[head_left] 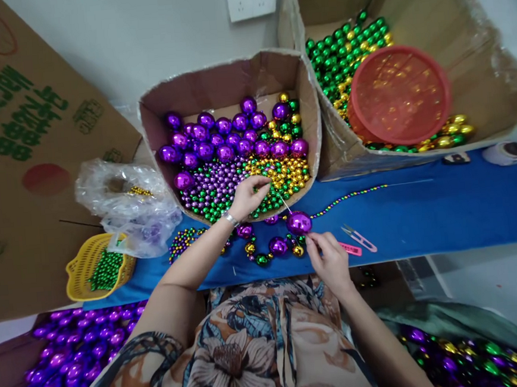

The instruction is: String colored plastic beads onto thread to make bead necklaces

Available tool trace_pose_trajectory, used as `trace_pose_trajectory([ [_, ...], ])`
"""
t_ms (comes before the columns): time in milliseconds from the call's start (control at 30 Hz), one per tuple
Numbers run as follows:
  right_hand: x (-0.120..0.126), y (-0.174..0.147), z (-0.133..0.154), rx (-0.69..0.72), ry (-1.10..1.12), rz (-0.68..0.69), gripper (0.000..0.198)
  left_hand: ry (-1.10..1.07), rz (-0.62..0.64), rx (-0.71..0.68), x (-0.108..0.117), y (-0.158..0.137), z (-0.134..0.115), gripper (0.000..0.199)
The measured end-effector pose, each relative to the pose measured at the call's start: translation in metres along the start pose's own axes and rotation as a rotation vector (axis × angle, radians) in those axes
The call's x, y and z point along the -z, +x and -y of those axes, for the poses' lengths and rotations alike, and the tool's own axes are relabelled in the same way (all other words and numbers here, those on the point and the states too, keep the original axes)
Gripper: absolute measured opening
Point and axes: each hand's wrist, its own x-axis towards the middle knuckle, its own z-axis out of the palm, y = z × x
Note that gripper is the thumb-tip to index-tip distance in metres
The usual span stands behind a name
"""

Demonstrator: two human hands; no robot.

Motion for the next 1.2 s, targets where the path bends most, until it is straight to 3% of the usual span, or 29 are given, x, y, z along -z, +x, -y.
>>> trace_pose_trajectory([
  [133,0.001,0.002,0.001,0.005,0.02,0.006,0.015,-0.702,0.034,0.28,0.004,-0.012,-0.015,0.03],
  [300,0.002,0.004,0.004,0.02,0.036,-0.004,0.015,-0.932,0.076,0.41,0.005,-0.022,-0.03,0.033],
  [533,0.003,0.003,0.005,0.014,0.06,0.002,0.014,-1.026,0.057,0.507,0.0,-0.024,-0.033,0.036],
  [733,0.002,0.002,0.004,0.005,0.049,0.013,0.016,-1.018,0.018,0.491,-0.004,-0.026,-0.036,0.039],
  [967,0.006,0.004,0.0,-0.033,0.008,0.048,0.021,-0.722,-0.055,0.205,-0.011,-0.027,-0.037,0.03],
  [1067,0.013,0.008,-0.01,-0.081,-0.028,0.069,0.024,-0.655,-0.013,0.105,-0.022,-0.027,-0.045,0.03],
  [1200,0.023,0.01,-0.03,-0.117,-0.007,0.041,0.021,-0.598,0.084,0.082,-0.043,-0.031,-0.06,0.028],
])
